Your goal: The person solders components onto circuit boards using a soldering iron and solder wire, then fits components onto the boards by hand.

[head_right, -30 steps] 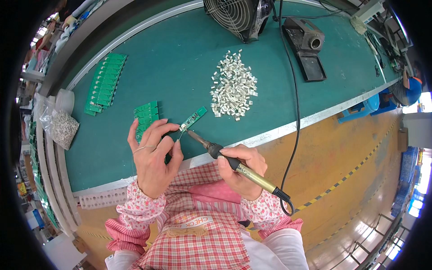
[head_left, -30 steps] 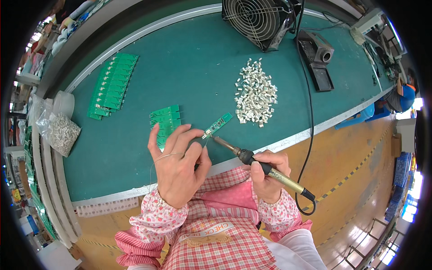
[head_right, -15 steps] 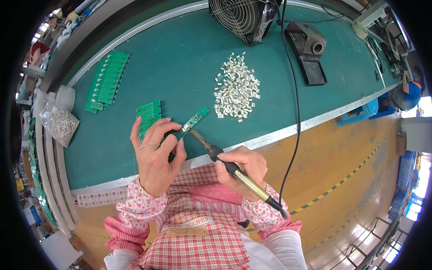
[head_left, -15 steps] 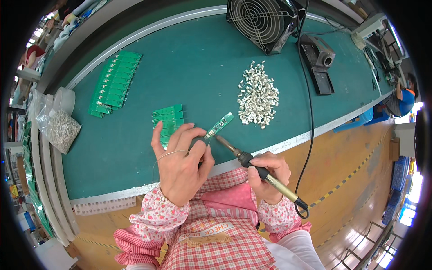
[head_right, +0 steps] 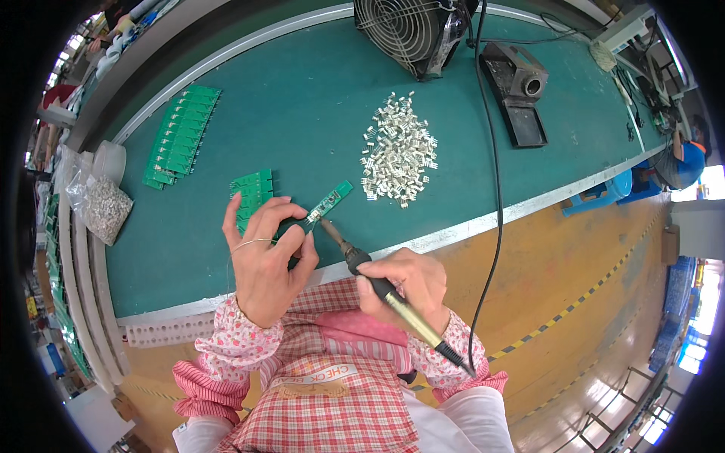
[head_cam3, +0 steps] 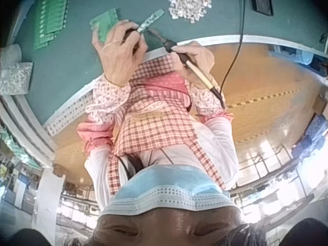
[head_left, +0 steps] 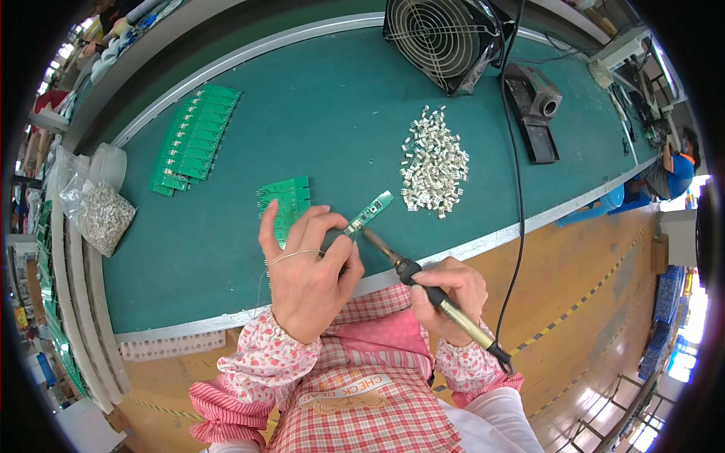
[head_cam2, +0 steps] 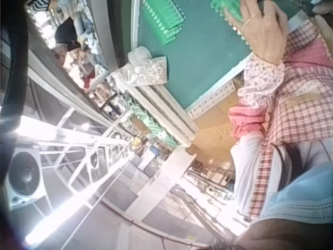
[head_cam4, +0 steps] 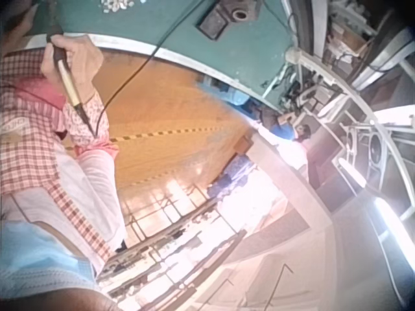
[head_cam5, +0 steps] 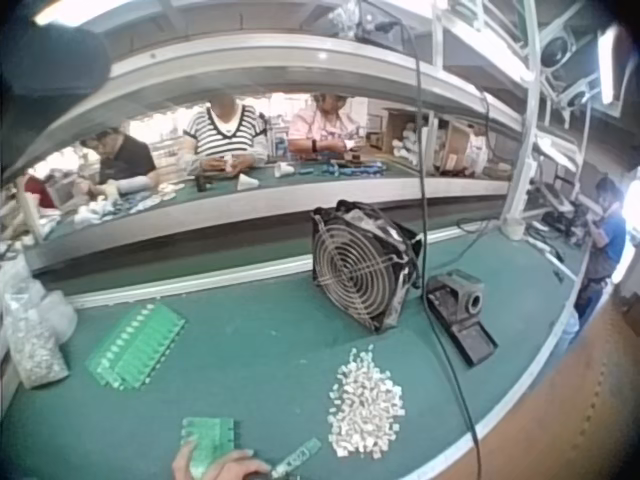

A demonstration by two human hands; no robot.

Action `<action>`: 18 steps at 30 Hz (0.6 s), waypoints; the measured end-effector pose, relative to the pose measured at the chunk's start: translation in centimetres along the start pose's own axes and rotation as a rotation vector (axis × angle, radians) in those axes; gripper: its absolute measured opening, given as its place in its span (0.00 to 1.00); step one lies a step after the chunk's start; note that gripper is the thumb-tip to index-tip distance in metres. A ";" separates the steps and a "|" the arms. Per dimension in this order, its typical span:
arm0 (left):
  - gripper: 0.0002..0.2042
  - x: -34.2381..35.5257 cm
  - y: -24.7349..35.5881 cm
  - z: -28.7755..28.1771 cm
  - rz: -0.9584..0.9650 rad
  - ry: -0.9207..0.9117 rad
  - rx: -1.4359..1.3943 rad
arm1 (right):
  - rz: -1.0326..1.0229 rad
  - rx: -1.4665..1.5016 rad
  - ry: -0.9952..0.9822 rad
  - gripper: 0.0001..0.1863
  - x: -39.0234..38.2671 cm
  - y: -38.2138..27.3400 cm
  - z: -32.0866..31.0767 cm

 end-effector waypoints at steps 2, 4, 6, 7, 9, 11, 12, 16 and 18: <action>0.06 0.0 0.0 -0.1 0.012 0.005 -0.011 | -0.041 -0.035 -0.044 0.12 0.2 -0.2 0.1; 0.08 0.2 -0.3 -0.1 -0.021 0.014 -0.036 | -0.035 -0.009 -0.031 0.12 0.0 0.0 0.1; 0.10 0.3 -0.5 0.0 -0.055 0.022 -0.059 | -0.013 -0.008 -0.025 0.12 0.0 -0.1 0.1; 0.11 0.3 -0.7 0.1 -0.078 0.018 -0.078 | 0.009 -0.006 -0.017 0.12 -0.1 0.0 0.0; 0.13 0.4 -1.0 0.3 -0.104 0.015 -0.097 | 0.044 0.016 0.016 0.13 -0.4 0.2 0.1; 0.15 0.4 -1.1 0.5 -0.090 0.025 -0.082 | 0.079 0.037 0.048 0.13 -0.6 0.1 0.1; 0.15 0.4 -1.2 0.5 -0.091 0.025 -0.082 | 0.125 0.033 0.066 0.13 -0.7 0.0 0.1; 0.15 0.6 -1.2 0.4 -0.086 0.027 -0.089 | 0.094 0.001 0.023 0.13 -0.3 -0.4 0.2; 0.15 0.7 -1.2 0.4 -0.088 0.025 -0.094 | 0.032 -0.048 -0.011 0.12 -0.1 -0.6 0.3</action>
Point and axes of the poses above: each hand's wrist, its own x-axis towards the middle knuckle, its own z-axis out of the palm, y = z × x, the point moved 5 cm from there along x, towards the middle knuckle, and after that the axes turned 15 degrees about x, right-handed, at the moved point
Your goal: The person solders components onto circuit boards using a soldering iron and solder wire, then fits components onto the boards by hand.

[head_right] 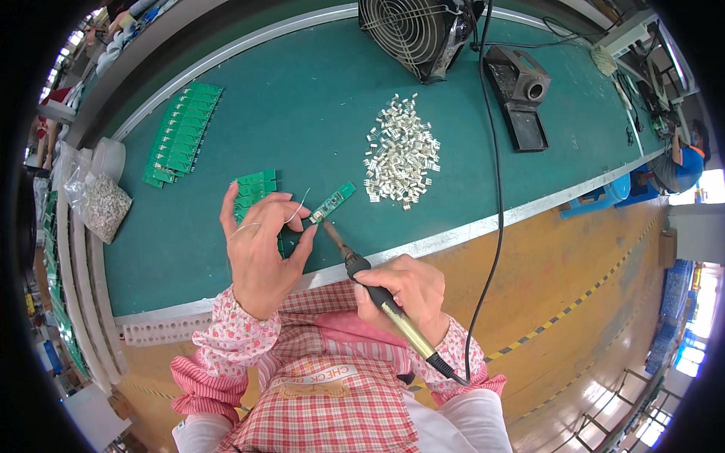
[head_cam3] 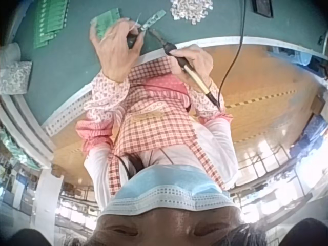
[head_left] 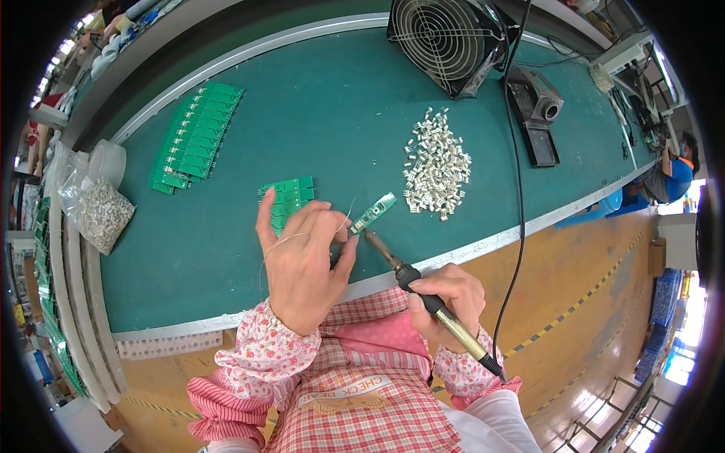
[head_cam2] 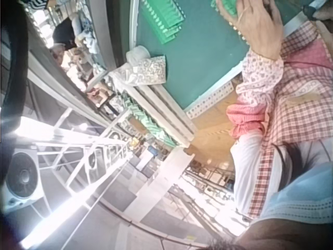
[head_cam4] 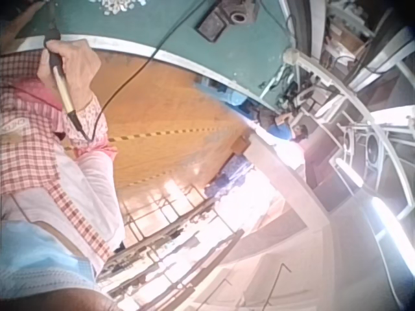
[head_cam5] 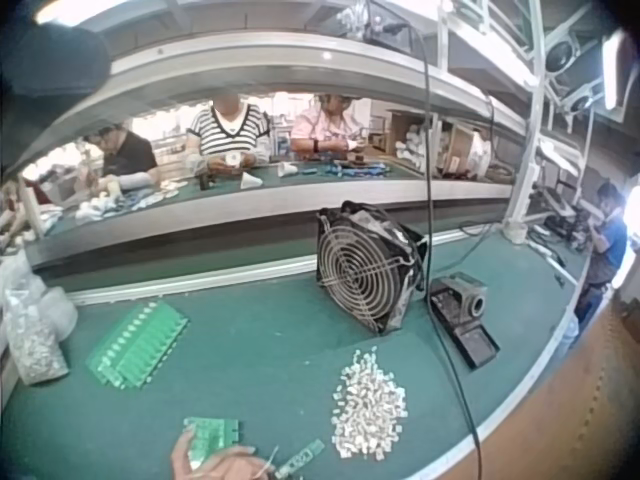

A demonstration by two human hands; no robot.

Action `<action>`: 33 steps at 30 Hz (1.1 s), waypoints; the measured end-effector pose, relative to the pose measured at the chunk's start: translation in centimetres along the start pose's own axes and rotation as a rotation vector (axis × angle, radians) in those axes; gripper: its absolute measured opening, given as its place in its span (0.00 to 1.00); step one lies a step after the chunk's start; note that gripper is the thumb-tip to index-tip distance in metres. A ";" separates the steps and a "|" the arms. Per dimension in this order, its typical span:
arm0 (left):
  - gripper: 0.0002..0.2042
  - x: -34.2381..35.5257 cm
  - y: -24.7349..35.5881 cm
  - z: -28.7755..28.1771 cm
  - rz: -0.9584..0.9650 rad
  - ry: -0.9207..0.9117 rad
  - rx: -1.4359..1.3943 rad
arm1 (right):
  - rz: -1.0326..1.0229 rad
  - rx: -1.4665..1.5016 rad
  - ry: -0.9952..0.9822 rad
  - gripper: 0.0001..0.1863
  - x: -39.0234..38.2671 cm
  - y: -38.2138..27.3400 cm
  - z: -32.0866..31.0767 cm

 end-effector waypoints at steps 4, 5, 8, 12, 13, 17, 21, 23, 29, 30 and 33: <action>0.15 0.1 0.0 0.1 -0.003 -0.005 0.001 | -0.027 -0.006 0.026 0.12 0.1 -0.2 -0.5; 0.14 0.1 0.0 0.0 -0.003 -0.001 -0.001 | -0.003 0.003 0.033 0.12 0.1 -0.1 -0.8; 0.14 0.1 0.0 0.0 -0.004 -0.001 0.000 | 0.025 0.004 0.032 0.13 0.4 -0.2 -1.0; 0.14 0.1 0.0 0.1 -0.001 0.001 0.003 | -0.023 -0.006 -0.006 0.14 0.8 -0.3 -0.7; 0.14 0.0 0.0 0.1 -0.002 0.004 -0.002 | -0.041 -0.015 -0.028 0.15 0.8 -0.3 -0.6; 0.15 0.0 0.1 0.2 -0.007 0.005 -0.002 | -0.053 -0.016 -0.085 0.13 0.8 -0.4 -0.5; 0.15 0.1 0.1 0.1 -0.005 0.006 -0.009 | -0.043 -0.014 -0.073 0.16 1.1 -0.4 -0.3; 0.15 0.2 0.2 0.1 -0.004 0.003 -0.026 | -0.043 -0.020 -0.078 0.16 1.2 -0.6 -0.4; 0.14 0.2 0.0 0.2 -0.017 0.003 -0.035 | -0.024 -0.104 -0.243 0.13 2.5 -1.4 -0.2; 0.14 0.2 0.0 0.2 -0.017 0.003 -0.036 | -0.030 -0.105 -0.256 0.16 2.6 -1.4 -0.1; 0.14 0.2 0.0 0.3 -0.015 -0.007 -0.036 | -0.027 -0.116 -0.285 0.19 2.8 -1.5 -0.1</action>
Point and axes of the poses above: each hand's wrist, its own x-axis towards the middle knuckle, its own z-axis out of the palm, y = z × x, the point moved 5 cm from there along x, towards the middle knuckle, and after that the axes turned 15 degrees about x, right-handed, at the moved point
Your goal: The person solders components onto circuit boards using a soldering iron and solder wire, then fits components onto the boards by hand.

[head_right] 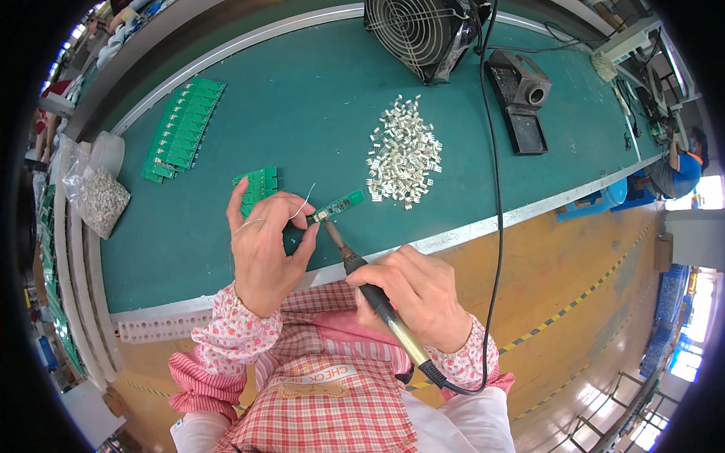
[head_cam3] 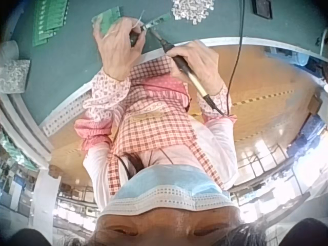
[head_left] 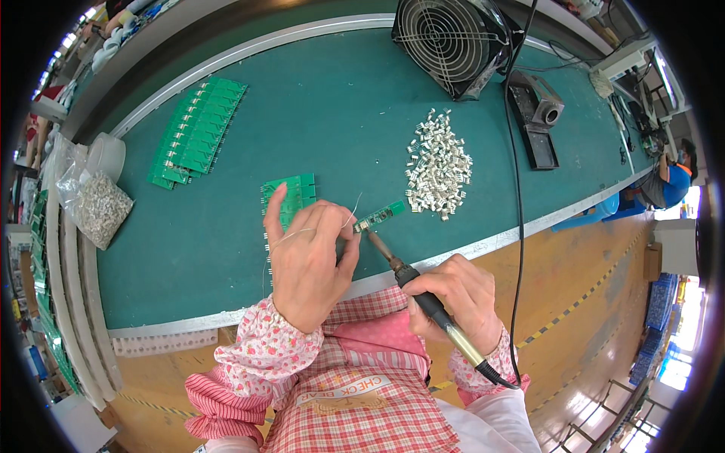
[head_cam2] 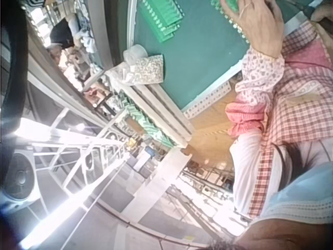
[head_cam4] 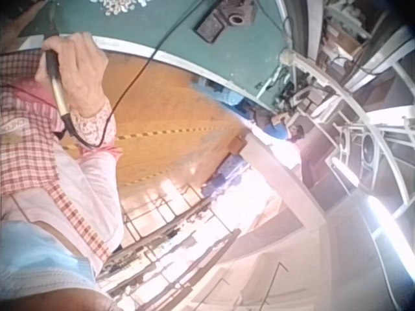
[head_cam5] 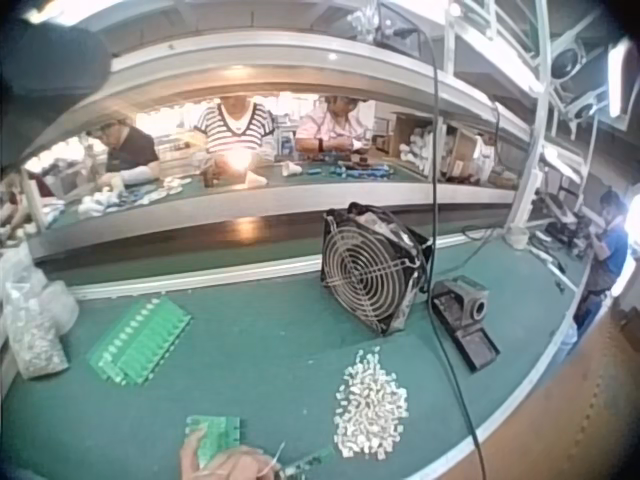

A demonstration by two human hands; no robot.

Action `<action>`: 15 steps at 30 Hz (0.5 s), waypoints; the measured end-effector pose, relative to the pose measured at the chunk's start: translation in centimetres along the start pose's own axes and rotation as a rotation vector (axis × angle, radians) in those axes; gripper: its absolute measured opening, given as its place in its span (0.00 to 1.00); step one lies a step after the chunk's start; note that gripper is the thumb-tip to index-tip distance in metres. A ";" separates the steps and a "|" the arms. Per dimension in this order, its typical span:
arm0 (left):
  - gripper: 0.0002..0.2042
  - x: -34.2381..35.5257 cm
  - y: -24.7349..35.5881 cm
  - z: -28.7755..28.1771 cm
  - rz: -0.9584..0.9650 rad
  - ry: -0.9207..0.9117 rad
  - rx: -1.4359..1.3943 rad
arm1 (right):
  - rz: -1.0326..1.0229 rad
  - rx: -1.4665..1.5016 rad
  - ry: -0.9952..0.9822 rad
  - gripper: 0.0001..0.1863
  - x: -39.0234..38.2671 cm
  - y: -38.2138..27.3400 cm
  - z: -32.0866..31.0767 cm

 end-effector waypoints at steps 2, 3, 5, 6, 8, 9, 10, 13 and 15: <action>0.14 0.0 0.1 -0.1 0.001 -0.007 0.012 | 0.008 -0.007 -0.017 0.19 0.0 0.0 0.0; 0.14 0.1 0.1 -0.2 0.001 -0.006 0.011 | 0.010 -0.004 -0.005 0.19 0.0 0.0 -0.1; 0.14 0.1 0.1 -0.2 0.005 -0.007 0.010 | 0.013 -0.001 0.007 0.19 -0.2 0.0 -0.2; 0.14 0.2 0.1 -0.2 0.004 -0.007 0.010 | 0.024 0.010 0.059 0.18 -0.4 0.0 -0.4; 0.14 0.2 0.1 -0.2 0.001 -0.024 0.004 | 0.035 0.022 0.112 0.18 -0.8 0.2 -0.8; 0.14 0.1 0.1 -0.1 0.001 -0.025 0.004 | 0.027 0.045 0.142 0.17 -1.0 0.4 -1.2; 0.13 0.1 0.1 -0.1 0.000 -0.015 0.005 | 0.019 0.068 0.173 0.16 -1.2 0.5 -1.4; 0.13 0.2 0.1 -0.1 0.002 -0.013 0.004 | 0.029 0.110 0.217 0.14 -1.7 0.7 -1.5; 0.14 0.2 0.1 -0.1 0.002 -0.021 0.006 | 0.029 0.135 0.237 0.14 -1.9 0.9 -1.2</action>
Point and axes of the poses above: each hand's wrist, its own x-axis towards the middle knuckle, its own z-axis out of the palm, y = z × x, the point moved 5 cm from there along x, towards the middle knuckle, and after that the axes turned 15 degrees about x, right-handed, at the moved point
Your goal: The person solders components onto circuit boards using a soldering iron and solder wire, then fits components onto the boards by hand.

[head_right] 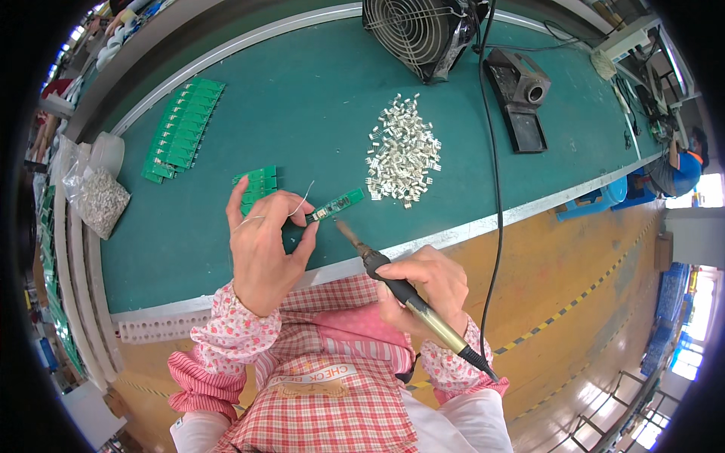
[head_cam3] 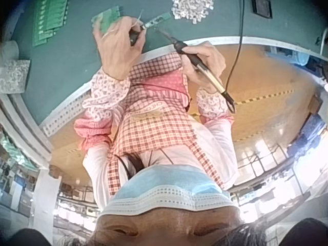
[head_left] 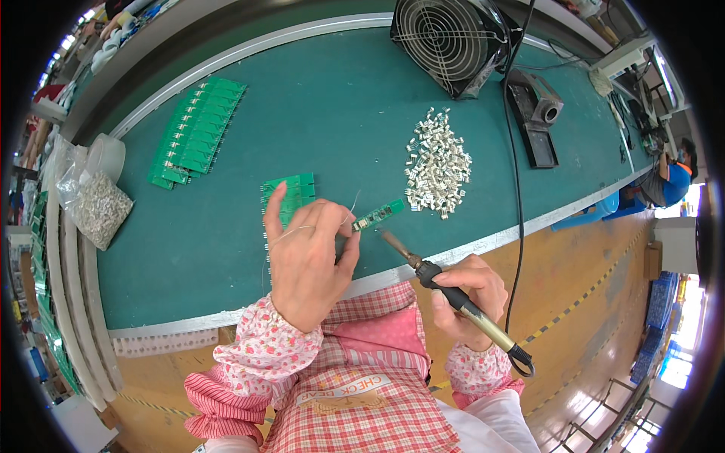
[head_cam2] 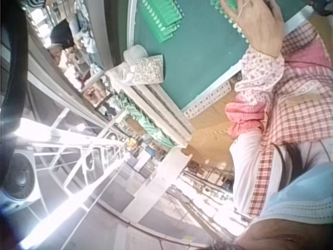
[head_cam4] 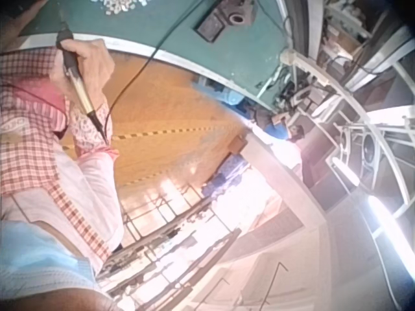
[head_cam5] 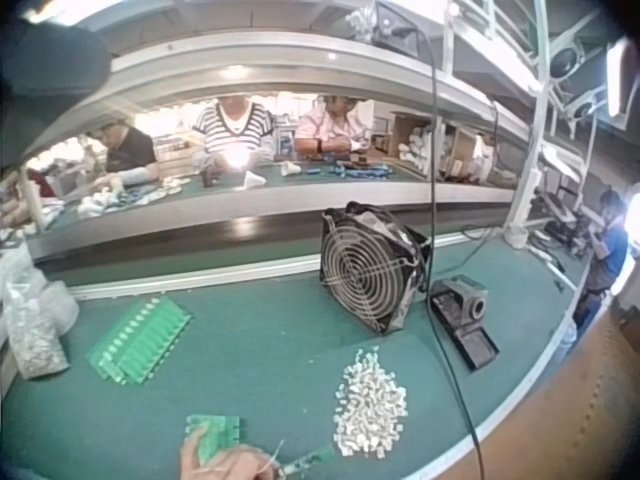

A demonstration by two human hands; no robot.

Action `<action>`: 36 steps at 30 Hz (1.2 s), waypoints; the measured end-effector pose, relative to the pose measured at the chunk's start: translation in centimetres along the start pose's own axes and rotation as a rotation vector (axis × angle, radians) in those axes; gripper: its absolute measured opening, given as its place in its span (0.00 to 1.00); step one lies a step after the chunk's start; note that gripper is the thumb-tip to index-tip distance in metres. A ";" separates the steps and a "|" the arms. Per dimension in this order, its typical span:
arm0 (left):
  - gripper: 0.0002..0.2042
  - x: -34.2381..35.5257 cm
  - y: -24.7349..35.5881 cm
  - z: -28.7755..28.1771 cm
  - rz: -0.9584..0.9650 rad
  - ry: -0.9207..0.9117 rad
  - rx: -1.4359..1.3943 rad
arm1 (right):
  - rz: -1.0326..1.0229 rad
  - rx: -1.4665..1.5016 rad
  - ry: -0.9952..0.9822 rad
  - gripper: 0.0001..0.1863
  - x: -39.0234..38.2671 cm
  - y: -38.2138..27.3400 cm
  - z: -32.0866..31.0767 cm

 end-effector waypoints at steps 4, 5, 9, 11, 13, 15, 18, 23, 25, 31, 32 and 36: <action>0.14 -0.1 -0.1 0.0 0.008 -0.010 -0.009 | 0.017 0.032 0.004 0.13 -0.2 0.3 0.6; 0.14 -0.1 -0.1 0.0 0.008 -0.014 -0.010 | 0.017 0.033 0.004 0.13 -0.4 0.5 0.8; 0.14 0.0 0.0 0.0 0.016 -0.009 -0.008 | 0.012 0.046 0.008 0.14 -0.7 1.0 1.0; 0.14 0.0 0.0 0.0 0.014 -0.024 0.000 | 0.011 0.041 -0.009 0.14 -0.7 1.0 1.2; 0.14 0.0 -0.1 0.0 0.014 -0.031 0.002 | -0.008 0.028 -0.005 0.15 -0.6 0.9 1.2; 0.13 0.1 -0.1 0.0 0.015 -0.037 0.003 | -0.005 0.010 -0.001 0.15 -0.7 0.7 1.2; 0.13 0.1 0.0 0.0 0.015 -0.032 0.005 | -0.010 -0.008 0.016 0.15 -0.8 0.8 1.1; 0.13 0.1 0.0 -0.1 0.018 -0.029 0.000 | -0.028 0.003 0.027 0.15 -0.7 0.8 1.2; 0.14 0.1 0.0 -0.1 0.018 -0.031 0.001 | -0.039 0.032 0.040 0.15 -0.8 0.9 1.3; 0.14 0.0 0.0 0.0 0.023 -0.025 0.005 | -0.032 0.001 -0.013 0.15 -0.7 0.6 1.4; 0.14 0.0 0.0 -0.1 0.025 -0.019 0.006 | -0.032 0.002 -0.012 0.15 -0.6 0.5 1.4; 0.15 0.0 0.0 -0.1 0.025 -0.002 0.007 | -0.026 -0.007 0.042 0.14 -0.8 0.5 0.9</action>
Point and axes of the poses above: each hand's wrist, its own x-axis towards the middle knuckle, its own z-axis out of the palm, y = z × x, the point moved 5 cm from there along x, towards the middle knuckle, and after that the axes turned 15 degrees about x, right-handed, at the moved point
